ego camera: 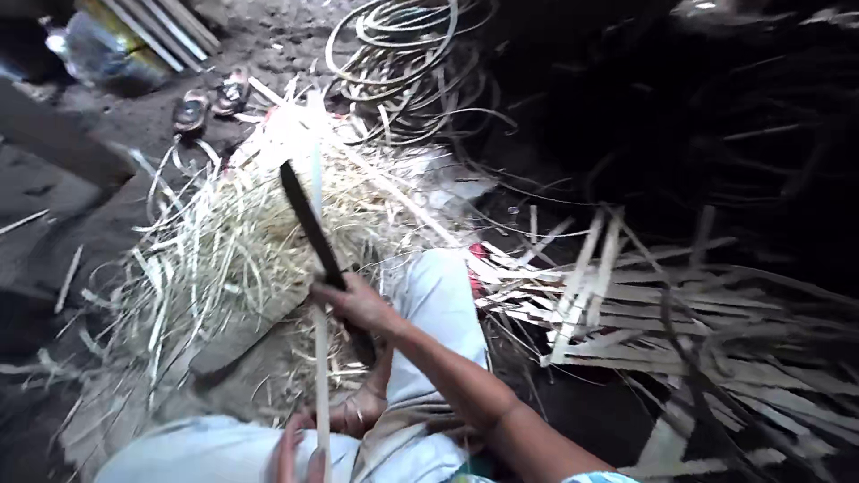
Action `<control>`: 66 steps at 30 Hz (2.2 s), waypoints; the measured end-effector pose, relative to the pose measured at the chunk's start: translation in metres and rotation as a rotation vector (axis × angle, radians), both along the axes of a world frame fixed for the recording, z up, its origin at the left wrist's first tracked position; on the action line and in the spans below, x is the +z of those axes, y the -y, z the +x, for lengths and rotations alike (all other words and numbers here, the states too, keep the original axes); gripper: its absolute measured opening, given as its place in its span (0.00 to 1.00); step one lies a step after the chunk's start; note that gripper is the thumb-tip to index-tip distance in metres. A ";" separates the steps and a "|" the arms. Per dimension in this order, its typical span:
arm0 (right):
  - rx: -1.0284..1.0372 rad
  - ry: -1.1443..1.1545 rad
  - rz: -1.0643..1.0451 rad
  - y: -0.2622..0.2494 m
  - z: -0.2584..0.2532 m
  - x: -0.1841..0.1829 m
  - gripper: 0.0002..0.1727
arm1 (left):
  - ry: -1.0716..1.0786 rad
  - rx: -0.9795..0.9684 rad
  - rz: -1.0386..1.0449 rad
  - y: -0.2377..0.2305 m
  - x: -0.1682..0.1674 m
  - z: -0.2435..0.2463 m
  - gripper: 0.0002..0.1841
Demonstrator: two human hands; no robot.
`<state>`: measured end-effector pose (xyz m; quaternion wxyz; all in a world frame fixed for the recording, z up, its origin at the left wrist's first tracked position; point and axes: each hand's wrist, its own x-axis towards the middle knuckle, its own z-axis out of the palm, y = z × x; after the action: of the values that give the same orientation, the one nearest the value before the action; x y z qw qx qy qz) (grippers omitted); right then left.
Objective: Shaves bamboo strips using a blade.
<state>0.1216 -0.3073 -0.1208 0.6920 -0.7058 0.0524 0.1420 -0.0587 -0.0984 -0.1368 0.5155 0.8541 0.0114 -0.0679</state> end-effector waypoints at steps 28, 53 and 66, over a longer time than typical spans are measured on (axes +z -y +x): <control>0.125 0.492 -0.913 -0.035 0.024 -0.054 0.12 | -0.282 0.168 -0.001 0.039 -0.003 0.089 0.20; 0.368 0.418 -0.895 -0.068 -0.013 -0.056 0.19 | -0.459 0.328 -0.312 0.022 -0.007 0.150 0.18; 0.319 0.359 -0.904 -0.064 0.023 -0.054 0.21 | -0.277 0.257 -0.015 0.033 -0.021 0.129 0.22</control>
<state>0.1450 -0.2436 -0.1744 0.2855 -0.9470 -0.1194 0.0856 0.0699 -0.1315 -0.1580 0.5199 0.8242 0.1905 -0.1185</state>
